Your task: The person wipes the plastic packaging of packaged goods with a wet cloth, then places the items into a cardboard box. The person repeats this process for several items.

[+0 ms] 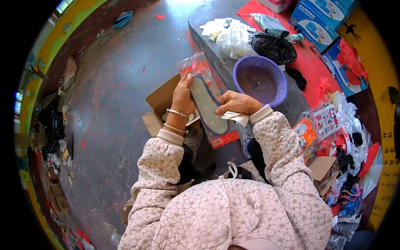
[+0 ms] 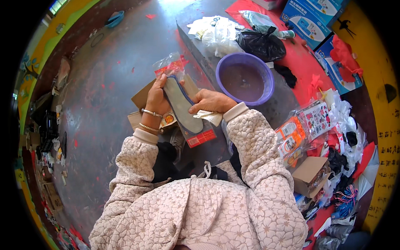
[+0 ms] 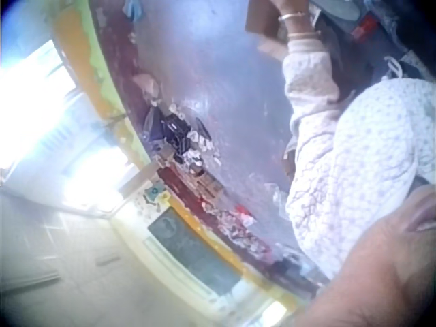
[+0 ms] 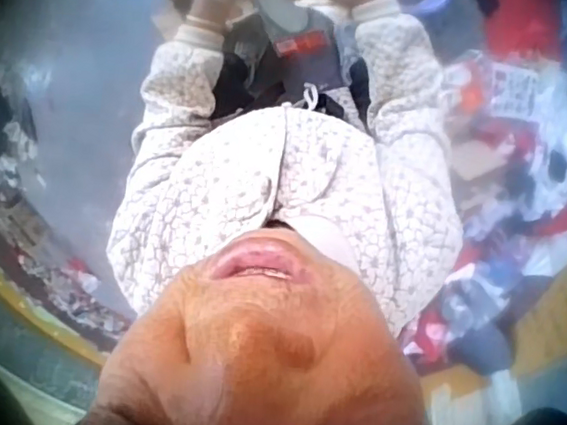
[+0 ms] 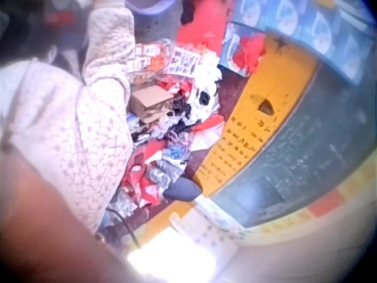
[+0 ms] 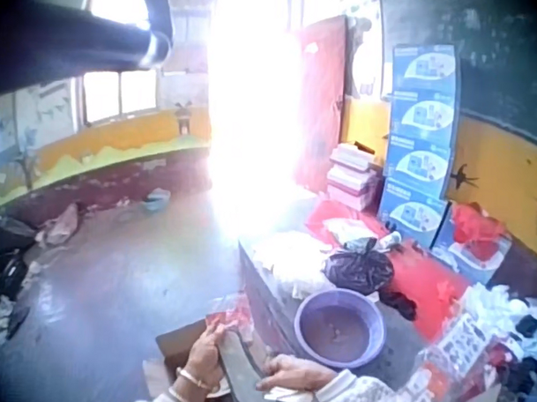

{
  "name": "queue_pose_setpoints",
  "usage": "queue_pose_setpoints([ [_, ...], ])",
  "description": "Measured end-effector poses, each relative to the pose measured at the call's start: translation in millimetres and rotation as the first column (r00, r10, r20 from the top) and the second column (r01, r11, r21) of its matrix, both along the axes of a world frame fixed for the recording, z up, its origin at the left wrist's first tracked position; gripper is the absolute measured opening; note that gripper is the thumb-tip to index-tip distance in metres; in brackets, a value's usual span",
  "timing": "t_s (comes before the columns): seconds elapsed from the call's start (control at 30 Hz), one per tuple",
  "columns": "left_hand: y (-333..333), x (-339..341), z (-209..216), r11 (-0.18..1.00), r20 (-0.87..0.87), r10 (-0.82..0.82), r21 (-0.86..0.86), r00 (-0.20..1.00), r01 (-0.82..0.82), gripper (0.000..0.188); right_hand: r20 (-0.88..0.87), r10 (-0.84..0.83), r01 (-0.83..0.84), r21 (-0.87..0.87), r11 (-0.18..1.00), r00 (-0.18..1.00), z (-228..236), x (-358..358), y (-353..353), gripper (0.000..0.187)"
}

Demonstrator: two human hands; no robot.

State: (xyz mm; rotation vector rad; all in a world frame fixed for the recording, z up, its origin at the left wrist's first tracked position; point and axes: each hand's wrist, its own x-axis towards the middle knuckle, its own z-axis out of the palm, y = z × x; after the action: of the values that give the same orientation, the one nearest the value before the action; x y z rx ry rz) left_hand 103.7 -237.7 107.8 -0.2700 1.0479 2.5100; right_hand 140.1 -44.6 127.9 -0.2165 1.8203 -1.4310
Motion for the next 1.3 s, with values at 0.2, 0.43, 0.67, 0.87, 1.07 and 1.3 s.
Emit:
queue_pose_setpoints([
  [0.2,-12,-4,8,0.902,-0.17,-0.14,0.386,0.975,0.197,0.053,0.187,-0.063,0.105,-0.225,0.969,0.98,13,1,4,0.026],
  [0.43,-2,8,-10,0.876,-0.265,-0.245,0.351,0.933,0.33,0.071,0.201,-0.104,0.152,-0.239,0.959,0.974,19,-6,13,0.024],
  [0.67,16,21,5,0.934,-0.219,-0.22,0.235,0.951,0.27,0.061,-0.041,-0.276,0.27,-0.112,0.956,0.96,-3,-5,16,0.024],
  [0.87,11,18,6,0.923,-0.182,-0.301,0.193,0.936,0.334,0.061,-0.285,-0.726,0.669,-0.283,0.687,0.626,32,-23,46,0.019],
  [1.07,13,21,-22,0.918,-0.147,-0.393,-0.015,0.908,0.396,0.05,-0.986,-0.143,0.378,-0.163,0.911,-0.081,23,-11,-33,0.008],
  [1.3,15,35,18,0.877,-0.211,-0.453,0.069,0.866,0.476,0.063,-0.943,-0.306,0.934,0.018,0.356,0.135,-3,-61,64,0.016],
])
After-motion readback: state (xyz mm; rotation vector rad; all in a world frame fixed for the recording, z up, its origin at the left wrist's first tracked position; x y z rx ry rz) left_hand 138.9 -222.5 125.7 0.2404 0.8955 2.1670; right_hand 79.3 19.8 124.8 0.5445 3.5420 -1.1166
